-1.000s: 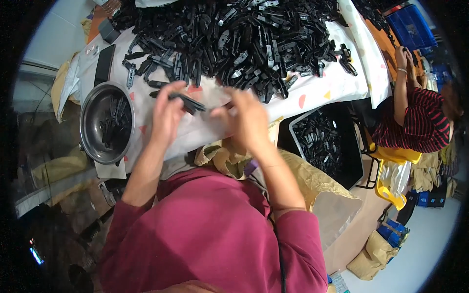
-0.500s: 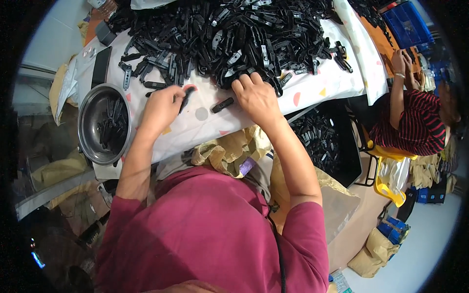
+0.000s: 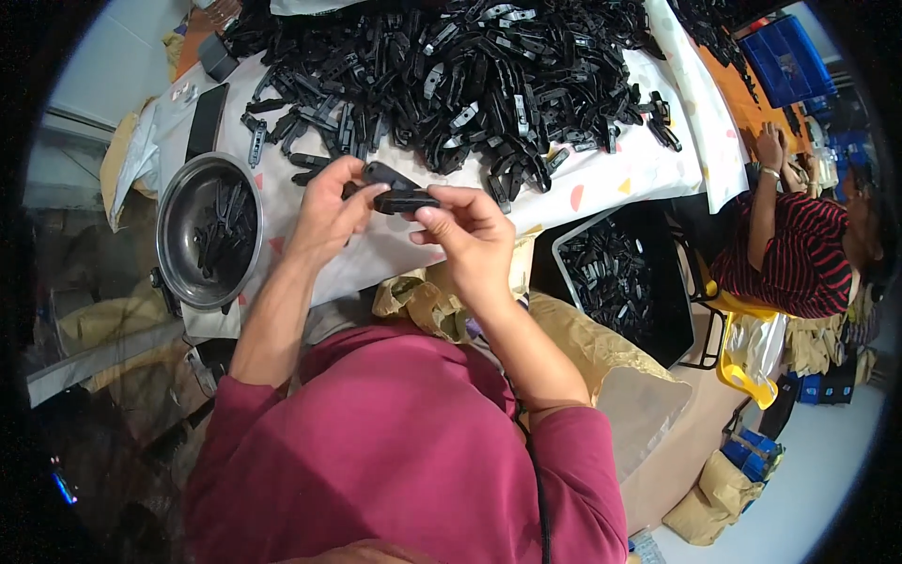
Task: Assembling small black plastic hardware components by hand at a workbench.
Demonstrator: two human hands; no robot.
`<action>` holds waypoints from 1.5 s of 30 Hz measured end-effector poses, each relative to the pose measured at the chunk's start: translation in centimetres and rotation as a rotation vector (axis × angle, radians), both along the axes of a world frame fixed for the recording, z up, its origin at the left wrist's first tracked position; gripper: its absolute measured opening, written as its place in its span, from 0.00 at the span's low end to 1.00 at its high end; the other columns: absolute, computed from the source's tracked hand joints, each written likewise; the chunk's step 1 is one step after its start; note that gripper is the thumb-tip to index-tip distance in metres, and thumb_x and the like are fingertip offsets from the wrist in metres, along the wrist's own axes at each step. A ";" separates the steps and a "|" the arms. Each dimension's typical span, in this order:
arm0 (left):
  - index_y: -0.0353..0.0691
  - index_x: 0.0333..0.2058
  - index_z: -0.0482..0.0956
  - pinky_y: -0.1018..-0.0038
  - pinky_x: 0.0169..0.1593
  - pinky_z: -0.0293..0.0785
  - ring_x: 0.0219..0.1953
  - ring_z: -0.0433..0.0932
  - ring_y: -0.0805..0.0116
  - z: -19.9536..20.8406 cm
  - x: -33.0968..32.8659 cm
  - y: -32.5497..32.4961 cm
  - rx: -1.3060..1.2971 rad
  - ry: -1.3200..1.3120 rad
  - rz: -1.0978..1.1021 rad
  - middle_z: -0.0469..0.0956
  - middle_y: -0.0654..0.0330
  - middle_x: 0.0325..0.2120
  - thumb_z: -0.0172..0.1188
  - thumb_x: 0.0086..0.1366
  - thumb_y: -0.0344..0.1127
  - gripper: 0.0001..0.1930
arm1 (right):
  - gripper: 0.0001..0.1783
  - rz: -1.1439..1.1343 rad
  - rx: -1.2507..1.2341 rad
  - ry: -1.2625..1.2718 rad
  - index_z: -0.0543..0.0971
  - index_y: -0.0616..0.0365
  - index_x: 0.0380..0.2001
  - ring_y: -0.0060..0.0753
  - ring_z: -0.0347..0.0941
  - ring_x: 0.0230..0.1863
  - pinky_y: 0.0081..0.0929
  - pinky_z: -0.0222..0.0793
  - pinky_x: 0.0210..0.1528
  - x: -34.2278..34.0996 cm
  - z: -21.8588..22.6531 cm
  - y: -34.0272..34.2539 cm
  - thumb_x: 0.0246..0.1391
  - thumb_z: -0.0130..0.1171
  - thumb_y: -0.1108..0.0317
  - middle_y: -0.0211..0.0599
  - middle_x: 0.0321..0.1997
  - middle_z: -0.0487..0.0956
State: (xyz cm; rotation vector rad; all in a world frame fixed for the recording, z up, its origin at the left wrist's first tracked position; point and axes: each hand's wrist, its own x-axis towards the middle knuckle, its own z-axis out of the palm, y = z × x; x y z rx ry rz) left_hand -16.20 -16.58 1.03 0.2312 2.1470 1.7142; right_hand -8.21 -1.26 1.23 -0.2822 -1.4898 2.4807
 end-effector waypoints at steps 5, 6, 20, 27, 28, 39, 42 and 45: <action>0.35 0.38 0.69 0.79 0.31 0.71 0.28 0.75 0.74 -0.7 1.2 -1.0 0.406 0.248 -0.190 0.78 0.57 0.32 0.57 0.57 0.25 0.11 | 0.11 -0.061 0.043 0.180 0.72 0.68 0.35 0.31 0.76 0.32 0.27 0.78 0.33 0.7 0.6 -1.3 0.46 0.58 0.83 0.44 0.38 0.74; 0.35 0.39 0.69 0.78 0.33 0.72 0.31 0.77 0.70 -0.3 1.3 -0.9 0.280 0.493 -0.200 0.78 0.53 0.35 0.57 0.56 0.25 0.11 | 0.11 -0.064 0.045 0.179 0.72 0.68 0.35 0.31 0.76 0.32 0.27 0.78 0.33 0.8 0.6 -1.2 0.46 0.58 0.83 0.44 0.38 0.74; 0.36 0.39 0.71 0.86 0.26 0.64 0.22 0.68 0.82 -2.3 2.2 -2.3 0.455 -0.009 -0.059 0.75 0.63 0.27 0.61 0.56 0.31 0.13 | 0.21 0.238 0.938 -0.038 0.73 0.63 0.40 0.27 0.71 0.34 0.21 0.70 0.32 -0.5 -0.7 0.2 0.42 0.66 0.67 0.36 0.32 0.74; 0.43 0.28 0.70 0.78 0.26 0.70 0.27 0.74 0.72 -2.4 -3.9 -3.0 0.861 -0.320 0.358 0.71 0.65 0.22 0.54 0.59 0.46 0.12 | 0.19 0.114 1.674 -0.072 0.75 0.52 0.37 0.45 0.74 0.27 0.34 0.68 0.27 -5.4 -1.5 4.4 0.40 0.64 0.59 0.38 0.28 0.75; 0.43 0.23 0.69 0.76 0.25 0.70 0.23 0.73 0.72 -2.1 -4.6 -2.5 0.696 -0.287 0.385 0.73 0.65 0.24 0.58 0.57 0.42 0.11 | 0.18 0.108 1.724 -0.113 0.74 0.53 0.35 0.46 0.74 0.27 0.35 0.68 0.26 -5.5 -1.6 4.2 0.40 0.63 0.58 0.39 0.27 0.75; 0.38 0.33 0.79 0.61 0.38 0.72 0.36 0.76 0.51 -1.0 -7.9 3.2 -1.043 0.485 -0.110 0.77 0.48 0.31 0.58 0.52 0.43 0.15 | 0.14 -0.174 1.458 -0.224 0.72 0.63 0.40 0.44 0.76 0.32 0.33 0.71 0.30 -3.2 -2.1 3.5 0.47 0.53 0.74 0.49 0.32 0.78; 0.35 0.34 0.78 0.65 0.33 0.72 0.28 0.78 0.55 -0.8 -6.6 1.1 -0.843 0.517 0.001 0.78 0.50 0.24 0.57 0.51 0.42 0.17 | 0.13 -0.057 0.819 -0.232 0.72 0.65 0.42 0.32 0.76 0.32 0.24 0.72 0.28 -2.2 -1.4 3.0 0.51 0.51 0.76 0.41 0.34 0.78; 0.36 0.30 0.76 0.78 0.25 0.66 0.20 0.71 0.76 0.0 -4.1 0.2 -0.292 0.077 0.051 0.74 0.62 0.17 0.60 0.50 0.33 0.09 | 0.13 0.111 0.136 -0.213 0.72 0.66 0.44 0.28 0.76 0.32 0.20 0.74 0.28 -1.9 0.1 1.3 0.53 0.52 0.76 0.39 0.36 0.77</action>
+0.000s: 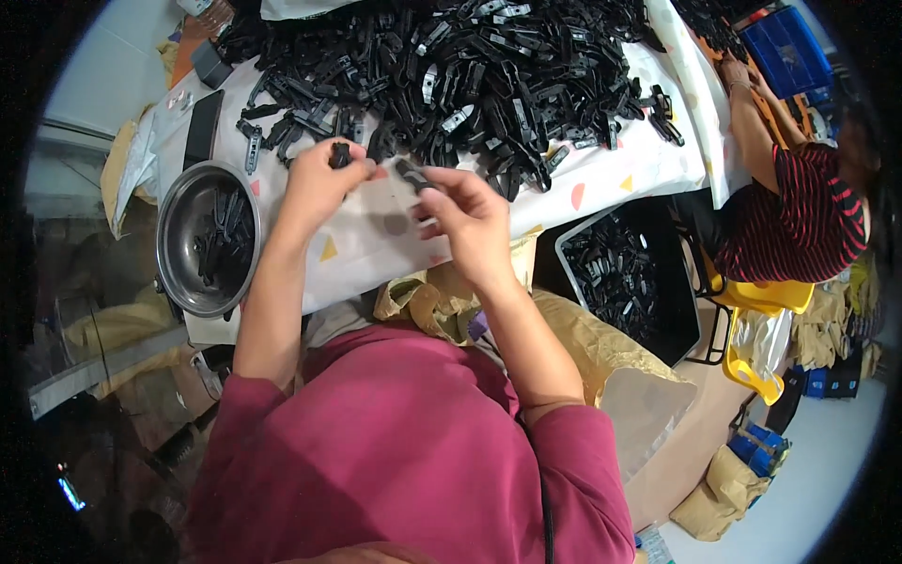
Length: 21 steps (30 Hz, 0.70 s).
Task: Assembling small black plastic hardware components by hand at a workbench.
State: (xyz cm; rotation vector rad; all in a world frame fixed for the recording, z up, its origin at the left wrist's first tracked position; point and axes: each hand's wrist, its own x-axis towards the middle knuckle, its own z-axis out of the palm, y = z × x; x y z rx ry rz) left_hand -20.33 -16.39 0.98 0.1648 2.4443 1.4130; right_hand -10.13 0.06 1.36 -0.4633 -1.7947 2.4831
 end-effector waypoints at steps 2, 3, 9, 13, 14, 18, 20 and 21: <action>0.38 0.27 0.73 0.84 0.23 0.62 0.19 0.67 0.83 1.0 2.2 0.6 0.317 -0.107 0.013 0.70 0.69 0.16 0.60 0.50 0.25 0.05 | 0.14 0.046 -0.142 0.043 0.72 0.67 0.44 0.29 0.76 0.32 0.21 0.74 0.29 -0.5 0.1 -1.3 0.53 0.53 0.75 0.40 0.35 0.77; 0.36 0.30 0.75 0.82 0.24 0.64 0.21 0.68 0.82 0.2 2.6 0.4 0.418 -0.081 -0.003 0.74 0.68 0.20 0.61 0.51 0.28 0.07 | 0.14 0.047 -0.160 0.081 0.71 0.67 0.44 0.30 0.76 0.32 0.22 0.75 0.29 -0.8 -0.1 -1.9 0.53 0.54 0.75 0.40 0.35 0.77; 0.34 0.37 0.71 0.79 0.35 0.72 0.32 0.74 0.78 -0.5 3.9 0.0 0.591 0.252 -0.073 0.77 0.61 0.32 0.61 0.49 0.25 0.14 | 0.13 0.003 -0.035 0.255 0.73 0.68 0.42 0.28 0.75 0.32 0.22 0.75 0.33 0.6 0.4 -3.2 0.53 0.54 0.77 0.40 0.35 0.77; 0.32 0.38 0.71 0.74 0.44 0.72 0.40 0.76 0.68 0.8 4.8 -0.9 0.691 0.445 -0.269 0.78 0.52 0.38 0.62 0.49 0.25 0.16 | 0.14 -0.054 0.472 0.399 0.74 0.67 0.42 0.28 0.74 0.32 0.19 0.71 0.34 1.5 0.9 -3.1 0.49 0.56 0.80 0.41 0.34 0.77; 0.32 0.38 0.71 0.73 0.46 0.70 0.41 0.76 0.67 0.9 5.0 -1.1 0.734 0.413 -0.280 0.77 0.52 0.38 0.64 0.49 0.27 0.16 | 0.14 -0.065 0.666 0.524 0.74 0.67 0.41 0.29 0.74 0.32 0.19 0.71 0.34 1.6 1.3 -2.9 0.48 0.57 0.81 0.42 0.34 0.76; 0.33 0.36 0.74 0.71 0.49 0.68 0.42 0.74 0.66 0.3 5.2 -1.5 0.822 0.361 -0.269 0.77 0.52 0.38 0.66 0.50 0.32 0.16 | 0.18 -0.061 0.868 0.642 0.73 0.67 0.42 0.34 0.73 0.33 0.22 0.70 0.34 2.1 2.1 -3.0 0.44 0.60 0.79 0.44 0.35 0.74; 0.33 0.35 0.75 0.71 0.45 0.69 0.39 0.75 0.65 -0.3 5.4 -1.6 1.011 0.254 -0.215 0.76 0.50 0.36 0.65 0.51 0.31 0.13 | 0.24 -0.070 0.781 0.510 0.69 0.66 0.47 0.34 0.70 0.39 0.22 0.71 0.36 2.3 2.8 -3.5 0.44 0.61 0.76 0.46 0.41 0.71; 0.33 0.35 0.75 0.71 0.45 0.69 0.39 0.75 0.65 -0.3 5.5 -1.8 1.005 0.253 -0.208 0.76 0.50 0.36 0.65 0.51 0.31 0.13 | 0.24 -0.093 0.738 0.426 0.68 0.65 0.47 0.33 0.69 0.41 0.23 0.72 0.36 2.1 3.8 -3.7 0.45 0.61 0.76 0.46 0.44 0.69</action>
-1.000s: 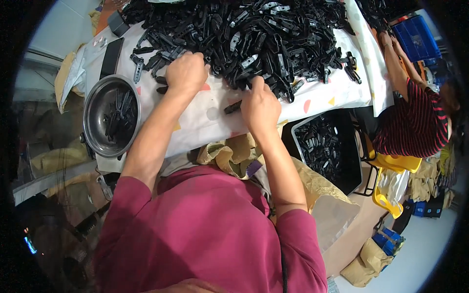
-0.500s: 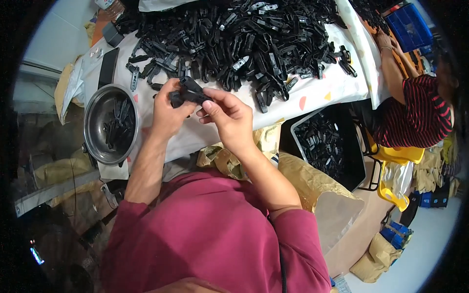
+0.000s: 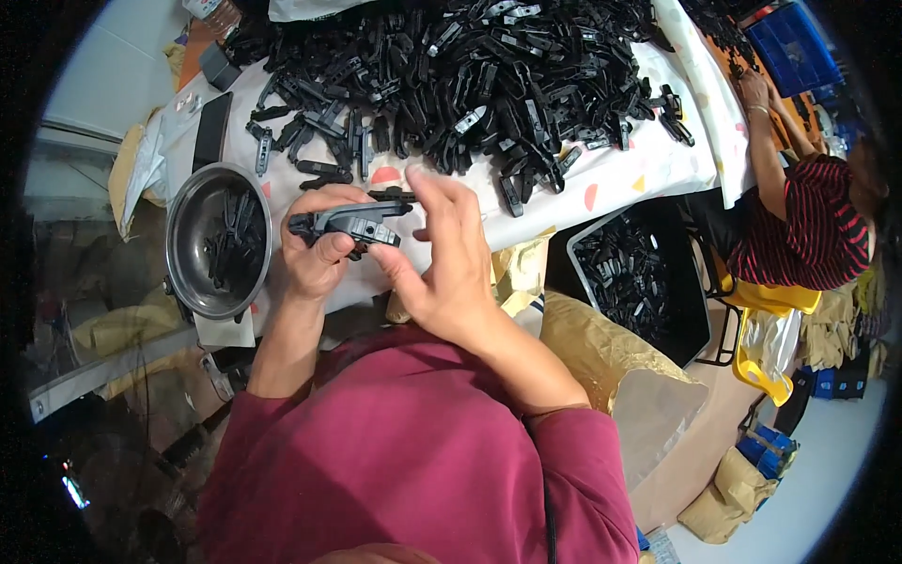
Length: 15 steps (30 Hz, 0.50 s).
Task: Assembling small black plastic hardware components by hand at a workbench.
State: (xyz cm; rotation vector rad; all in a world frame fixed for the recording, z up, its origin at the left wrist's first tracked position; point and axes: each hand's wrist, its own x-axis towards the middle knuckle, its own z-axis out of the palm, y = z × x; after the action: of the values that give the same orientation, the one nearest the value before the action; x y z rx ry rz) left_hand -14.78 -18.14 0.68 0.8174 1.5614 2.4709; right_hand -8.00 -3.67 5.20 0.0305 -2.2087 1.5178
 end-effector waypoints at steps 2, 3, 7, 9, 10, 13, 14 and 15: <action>0.33 0.34 0.75 0.72 0.44 0.69 0.39 0.74 0.65 0.0 -0.1 -0.3 0.023 -0.013 -0.064 0.76 0.50 0.36 0.64 0.51 0.30 0.12 | 0.19 0.196 0.014 -0.069 0.70 0.65 0.43 0.33 0.71 0.38 0.24 0.71 0.35 0.0 -0.4 0.7 0.46 0.60 0.75 0.44 0.39 0.71; 0.33 0.34 0.75 0.72 0.44 0.69 0.39 0.74 0.65 0.1 0.0 -0.6 0.021 -0.014 -0.062 0.76 0.50 0.36 0.64 0.51 0.30 0.12 | 0.19 0.199 0.012 -0.070 0.70 0.65 0.43 0.33 0.71 0.38 0.24 0.71 0.35 0.1 -0.8 0.7 0.46 0.60 0.75 0.44 0.39 0.71; 0.31 0.42 0.70 0.74 0.45 0.69 0.38 0.74 0.68 0.3 1.7 -2.0 -0.001 -0.274 -0.071 0.75 0.55 0.36 0.66 0.50 0.35 0.23 | 0.15 0.251 0.219 0.051 0.73 0.65 0.39 0.39 0.71 0.30 0.26 0.69 0.32 -0.3 -1.6 0.7 0.45 0.61 0.74 0.43 0.30 0.73; 0.32 0.40 0.73 0.76 0.43 0.69 0.36 0.74 0.71 1.4 2.4 -4.6 -0.450 -0.143 0.199 0.76 0.58 0.34 0.66 0.48 0.32 0.20 | 0.17 0.321 0.334 -0.037 0.74 0.60 0.39 0.44 0.71 0.29 0.29 0.69 0.31 -0.6 -2.2 1.2 0.43 0.63 0.72 0.42 0.31 0.73; 0.33 0.38 0.76 0.77 0.38 0.69 0.32 0.74 0.71 2.2 2.1 -5.6 -0.666 0.133 0.473 0.76 0.59 0.30 0.65 0.47 0.29 0.17 | 0.17 0.320 0.331 -0.039 0.74 0.60 0.39 0.44 0.71 0.29 0.29 0.69 0.31 -0.8 -2.5 1.9 0.43 0.63 0.72 0.42 0.31 0.73; 0.37 0.37 0.77 0.70 0.34 0.70 0.28 0.74 0.58 3.8 1.3 -10.7 -1.358 0.373 1.034 0.76 0.56 0.30 0.64 0.50 0.30 0.14 | 0.19 0.120 0.643 -0.252 0.75 0.55 0.41 0.45 0.71 0.33 0.34 0.68 0.34 -1.6 -3.8 5.0 0.41 0.62 0.71 0.43 0.35 0.71; 0.40 0.40 0.76 0.66 0.41 0.69 0.35 0.73 0.57 3.3 0.9 -11.8 -1.505 0.282 1.025 0.76 0.57 0.33 0.64 0.50 0.36 0.17 | 0.20 0.127 0.710 -0.269 0.75 0.53 0.41 0.45 0.71 0.35 0.35 0.68 0.35 -1.6 -4.9 6.0 0.40 0.61 0.71 0.43 0.37 0.71; 0.41 0.41 0.76 0.65 0.45 0.67 0.39 0.72 0.57 3.0 0.5 -12.2 -1.598 0.255 0.975 0.76 0.57 0.35 0.64 0.50 0.39 0.18 | 0.19 0.128 0.777 -0.256 0.75 0.54 0.41 0.46 0.69 0.37 0.35 0.67 0.38 -2.0 -5.6 5.9 0.40 0.59 0.73 0.43 0.38 0.71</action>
State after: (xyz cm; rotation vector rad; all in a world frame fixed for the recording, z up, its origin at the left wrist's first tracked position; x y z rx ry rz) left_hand -14.33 -30.30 3.70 -0.0176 3.4800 0.4180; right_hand -10.00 2.24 -0.40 0.2343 -2.9177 0.6533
